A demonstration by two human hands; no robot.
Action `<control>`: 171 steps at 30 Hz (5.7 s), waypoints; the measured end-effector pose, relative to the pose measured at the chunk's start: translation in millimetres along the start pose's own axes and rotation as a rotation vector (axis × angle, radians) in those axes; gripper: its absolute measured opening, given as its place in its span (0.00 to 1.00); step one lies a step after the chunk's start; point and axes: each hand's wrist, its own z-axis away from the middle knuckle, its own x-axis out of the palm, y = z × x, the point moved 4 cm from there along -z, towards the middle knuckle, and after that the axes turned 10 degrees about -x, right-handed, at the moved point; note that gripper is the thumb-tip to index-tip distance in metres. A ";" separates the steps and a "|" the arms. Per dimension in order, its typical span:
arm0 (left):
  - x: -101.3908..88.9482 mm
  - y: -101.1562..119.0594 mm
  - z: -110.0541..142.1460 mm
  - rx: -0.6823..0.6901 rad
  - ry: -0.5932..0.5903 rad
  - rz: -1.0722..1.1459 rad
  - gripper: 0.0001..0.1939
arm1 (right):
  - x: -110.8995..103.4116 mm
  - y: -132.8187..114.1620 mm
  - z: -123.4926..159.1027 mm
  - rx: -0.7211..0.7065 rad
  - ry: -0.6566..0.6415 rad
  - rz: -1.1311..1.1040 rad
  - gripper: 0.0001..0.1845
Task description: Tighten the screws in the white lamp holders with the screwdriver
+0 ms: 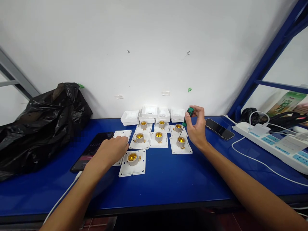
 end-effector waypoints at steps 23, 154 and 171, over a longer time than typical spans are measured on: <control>11.7 183.5 76.7 0.721 0.232 0.237 0.07 | -0.6 1.8 -0.4 -0.038 0.012 0.025 0.13; -0.6 141.5 38.0 1.064 0.218 0.493 0.09 | -44.0 14.4 -21.5 -0.173 0.131 0.260 0.16; 0.7 142.1 38.0 1.084 0.259 0.462 0.09 | -42.8 20.0 -23.7 -0.114 0.024 0.264 0.12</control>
